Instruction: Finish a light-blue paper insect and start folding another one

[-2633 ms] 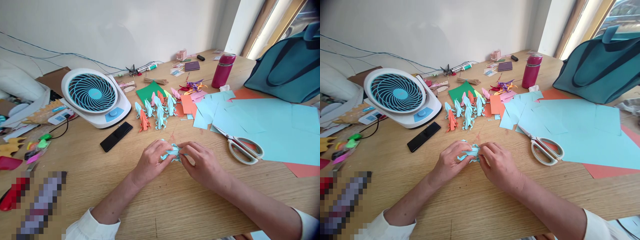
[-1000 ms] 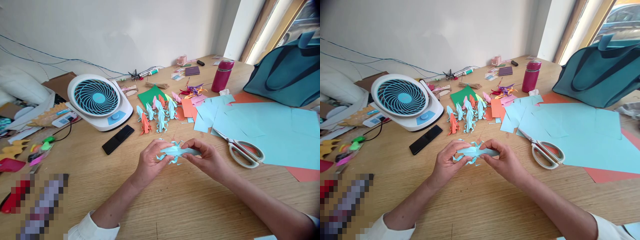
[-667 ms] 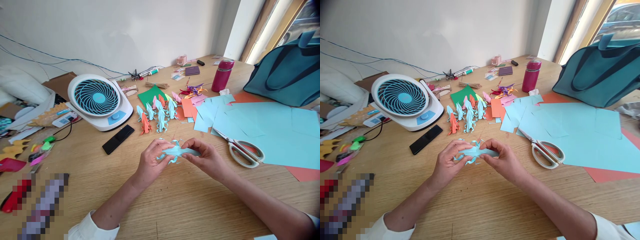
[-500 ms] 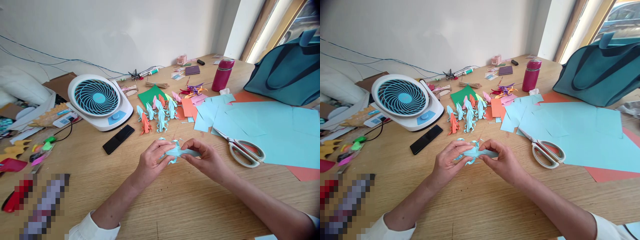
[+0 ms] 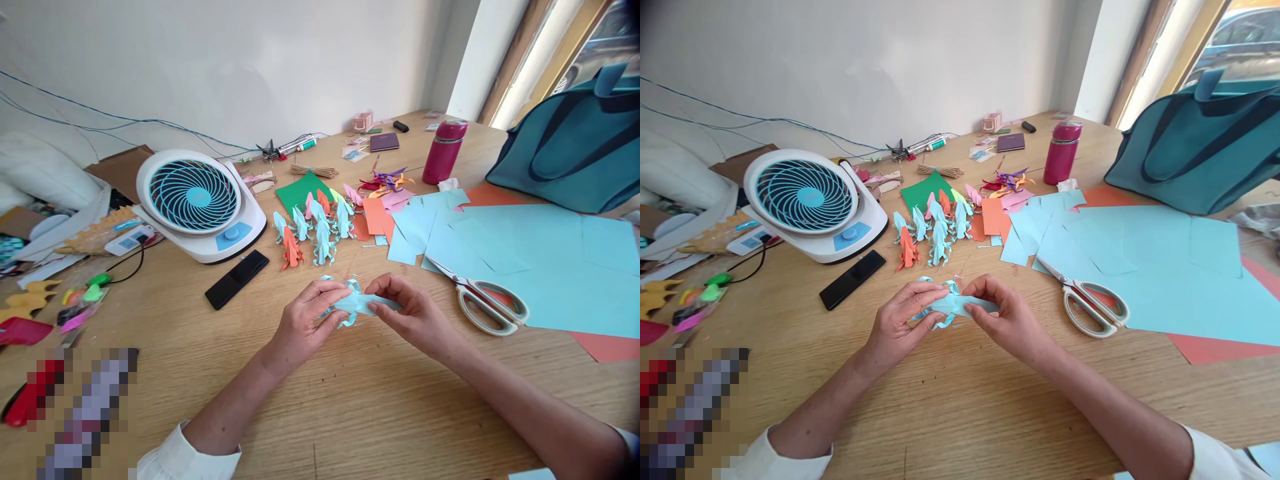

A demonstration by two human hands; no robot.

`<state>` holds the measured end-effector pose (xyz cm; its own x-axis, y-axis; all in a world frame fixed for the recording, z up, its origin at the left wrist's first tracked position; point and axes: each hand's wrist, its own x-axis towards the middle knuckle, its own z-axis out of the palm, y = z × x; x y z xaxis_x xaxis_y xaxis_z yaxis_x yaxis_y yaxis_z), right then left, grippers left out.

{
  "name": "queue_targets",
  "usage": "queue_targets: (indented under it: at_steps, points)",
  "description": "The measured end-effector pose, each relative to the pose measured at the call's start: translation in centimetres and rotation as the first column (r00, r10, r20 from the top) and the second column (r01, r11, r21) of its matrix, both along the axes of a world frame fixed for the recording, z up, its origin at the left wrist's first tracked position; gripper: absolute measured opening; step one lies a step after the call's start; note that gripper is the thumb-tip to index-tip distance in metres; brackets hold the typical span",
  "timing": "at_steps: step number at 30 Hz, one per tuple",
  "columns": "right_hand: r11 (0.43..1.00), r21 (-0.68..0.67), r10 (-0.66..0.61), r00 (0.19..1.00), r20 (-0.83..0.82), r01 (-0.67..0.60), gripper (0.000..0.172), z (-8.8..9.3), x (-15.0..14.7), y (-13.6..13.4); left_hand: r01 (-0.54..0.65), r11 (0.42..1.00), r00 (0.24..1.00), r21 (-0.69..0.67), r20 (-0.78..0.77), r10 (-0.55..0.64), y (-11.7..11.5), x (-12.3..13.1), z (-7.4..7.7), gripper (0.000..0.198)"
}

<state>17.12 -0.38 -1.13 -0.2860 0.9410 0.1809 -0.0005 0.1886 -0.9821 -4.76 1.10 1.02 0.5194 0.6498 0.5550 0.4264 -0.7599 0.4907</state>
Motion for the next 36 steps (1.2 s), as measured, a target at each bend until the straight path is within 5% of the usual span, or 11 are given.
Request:
queue_targets:
  at_steps: [10, 18, 23, 27, 32, 36]
  points:
    - [1.0, -0.002, -0.014, 0.998, 0.065, 0.014, 0.016, -0.2, 0.1, 0.1, 0.009, 0.999, 0.998, 0.045, -0.058, -0.007, -0.2, -0.1, 0.1, 0.033]
    - [0.998, -0.039, -0.044, 0.998, 0.055, 0.046, 0.025, 0.4, 0.6, 0.5, -0.06, 0.998, 0.998, 0.035, 0.037, 0.059, -0.3, 0.4, -0.6, 0.027]
    - [0.965, -0.17, -0.213, 0.976, -0.055, 0.201, 0.037, 0.4, 0.9, 0.9, -0.206, 0.978, 0.975, 0.035, 0.09, 0.202, -0.6, 0.8, -0.9, 0.023]
    - [0.956, -0.222, -0.218, 0.972, -0.09, 0.194, 0.04, -0.2, 0.5, 1.2, -0.273, 0.962, 0.958, 0.021, 0.097, 0.27, -0.9, 1.1, -1.8, 0.021]
    - [0.954, -0.235, -0.208, 0.975, -0.077, 0.185, 0.043, -1.1, 0.2, 1.5, -0.243, 0.968, 0.967, -0.068, 0.057, 0.247, -1.3, 1.4, -2.8, 0.021]
    - [0.963, -0.23, -0.153, 0.988, -0.026, 0.143, 0.044, -1.4, 0.2, 1.8, -0.266, 0.958, 0.958, -0.102, -0.139, 0.251, -1.8, 1.5, -2.5, 0.035]
